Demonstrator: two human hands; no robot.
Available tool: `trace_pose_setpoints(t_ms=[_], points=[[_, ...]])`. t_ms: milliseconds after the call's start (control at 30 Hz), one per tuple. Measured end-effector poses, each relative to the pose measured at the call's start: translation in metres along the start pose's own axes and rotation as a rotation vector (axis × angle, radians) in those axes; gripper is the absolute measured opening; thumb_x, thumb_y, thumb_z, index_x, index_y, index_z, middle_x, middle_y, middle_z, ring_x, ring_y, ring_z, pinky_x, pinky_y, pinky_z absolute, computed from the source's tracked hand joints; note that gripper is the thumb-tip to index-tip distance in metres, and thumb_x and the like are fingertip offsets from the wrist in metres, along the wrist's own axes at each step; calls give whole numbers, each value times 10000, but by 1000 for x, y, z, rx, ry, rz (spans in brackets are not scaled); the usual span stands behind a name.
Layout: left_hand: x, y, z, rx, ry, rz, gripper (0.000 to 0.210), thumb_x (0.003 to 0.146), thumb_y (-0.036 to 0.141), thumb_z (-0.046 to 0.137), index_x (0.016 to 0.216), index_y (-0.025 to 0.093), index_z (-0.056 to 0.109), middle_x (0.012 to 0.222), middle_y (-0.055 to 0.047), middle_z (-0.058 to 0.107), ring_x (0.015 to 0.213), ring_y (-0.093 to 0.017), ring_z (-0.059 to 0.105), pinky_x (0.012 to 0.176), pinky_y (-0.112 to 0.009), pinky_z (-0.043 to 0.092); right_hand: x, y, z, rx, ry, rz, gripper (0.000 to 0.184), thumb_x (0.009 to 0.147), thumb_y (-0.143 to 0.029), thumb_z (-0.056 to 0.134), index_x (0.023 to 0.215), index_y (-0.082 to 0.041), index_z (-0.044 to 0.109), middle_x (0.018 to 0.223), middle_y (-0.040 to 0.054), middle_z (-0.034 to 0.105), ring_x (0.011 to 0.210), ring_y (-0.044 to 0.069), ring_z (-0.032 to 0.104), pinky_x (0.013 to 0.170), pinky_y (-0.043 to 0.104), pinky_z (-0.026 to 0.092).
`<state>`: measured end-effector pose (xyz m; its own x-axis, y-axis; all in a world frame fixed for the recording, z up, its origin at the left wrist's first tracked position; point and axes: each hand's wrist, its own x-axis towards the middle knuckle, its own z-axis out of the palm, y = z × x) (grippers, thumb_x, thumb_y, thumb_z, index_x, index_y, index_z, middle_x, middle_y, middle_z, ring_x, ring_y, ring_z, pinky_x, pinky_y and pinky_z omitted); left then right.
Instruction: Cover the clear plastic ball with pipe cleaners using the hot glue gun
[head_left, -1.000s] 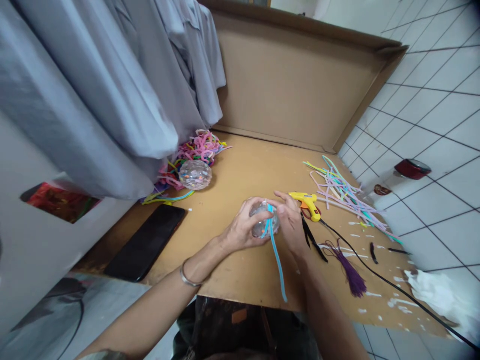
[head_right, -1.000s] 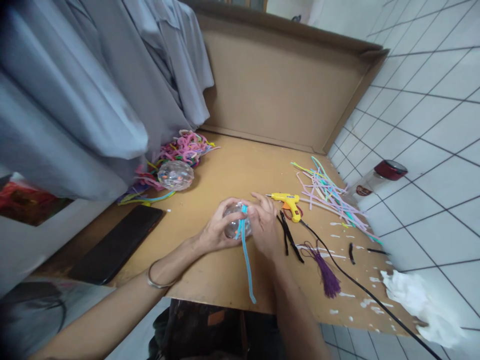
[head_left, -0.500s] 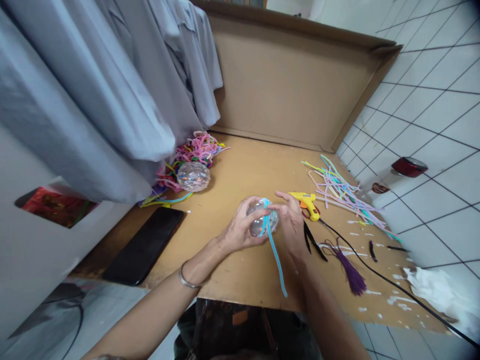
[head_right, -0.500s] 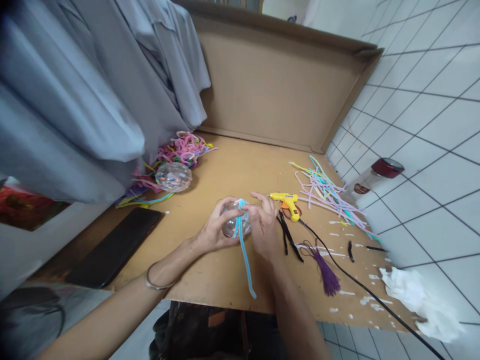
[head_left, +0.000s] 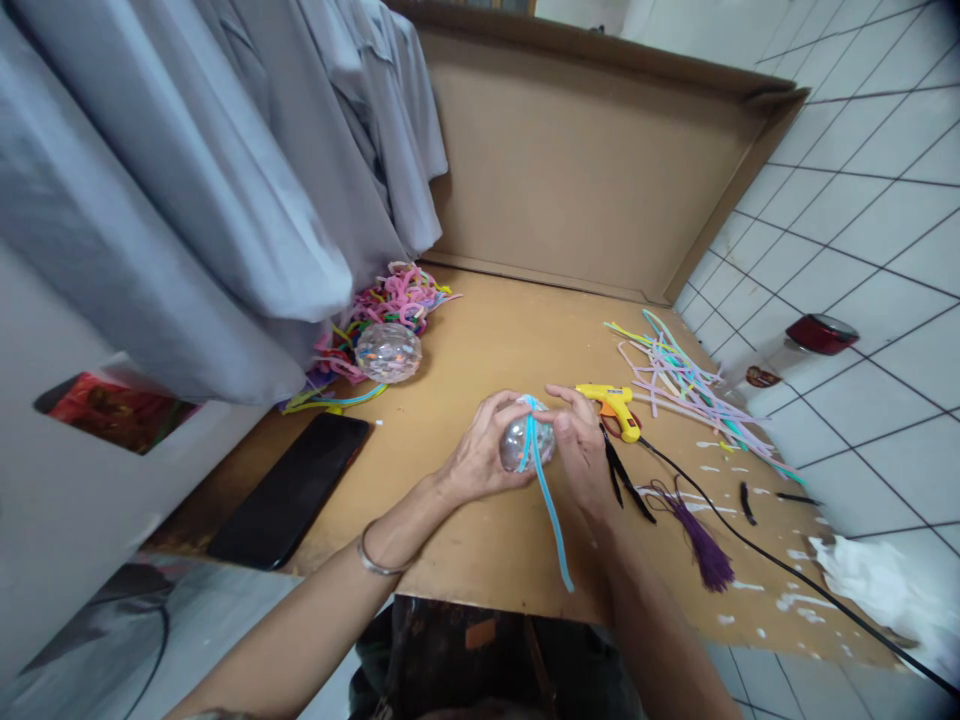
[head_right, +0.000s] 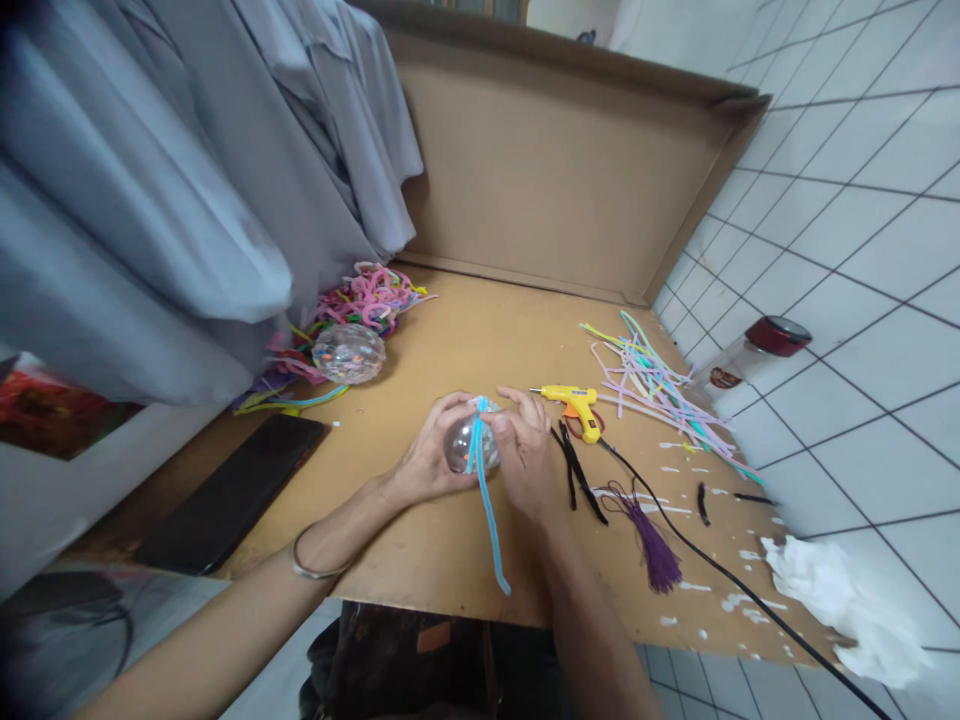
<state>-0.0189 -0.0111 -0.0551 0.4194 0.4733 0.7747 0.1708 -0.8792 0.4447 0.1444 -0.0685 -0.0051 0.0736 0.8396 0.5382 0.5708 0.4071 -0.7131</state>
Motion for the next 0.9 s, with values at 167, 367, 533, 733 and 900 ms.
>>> trace_pose_setpoints(t_ms=[167,367,533,733,900], points=[[0,-1,-3,-2,-30,-26,838,718,309,808,1444,236,395,1355,-164,433,1280,-322,505,1044,-512,504,-1,-2,1,-8,-1,-10,466,1013,-521,365,923,-300,765,1292,68,629,1288,275,521,1112,549,331],[-1,-4,-2,-41,-44,-44,751,707,308,815,1381,235,492,1363,-161,432,1291,-334,501,1054,-517,495,-2,2,0,76,33,31,442,1002,-517,395,897,-283,755,1292,63,625,1273,266,534,1100,505,379],[0,-3,-4,-41,-54,-22,725,698,297,823,1353,237,517,1360,-159,428,1268,-330,520,1042,-520,502,1,3,0,90,124,70,472,1018,-506,327,999,-270,736,1233,77,642,1237,250,553,1073,465,429],[0,0,-4,-33,-39,60,683,704,233,816,1327,261,536,1381,-148,425,1290,-328,499,1029,-526,505,2,3,2,133,-14,76,458,1002,-548,373,1031,-291,751,1243,60,655,1242,243,562,1093,446,424],[6,5,-4,-420,62,-232,794,618,430,893,1301,241,536,1314,-130,509,1256,-322,550,1059,-520,493,3,12,7,458,36,234,586,982,-647,300,1107,-257,719,1184,78,715,1161,274,642,987,444,513]])
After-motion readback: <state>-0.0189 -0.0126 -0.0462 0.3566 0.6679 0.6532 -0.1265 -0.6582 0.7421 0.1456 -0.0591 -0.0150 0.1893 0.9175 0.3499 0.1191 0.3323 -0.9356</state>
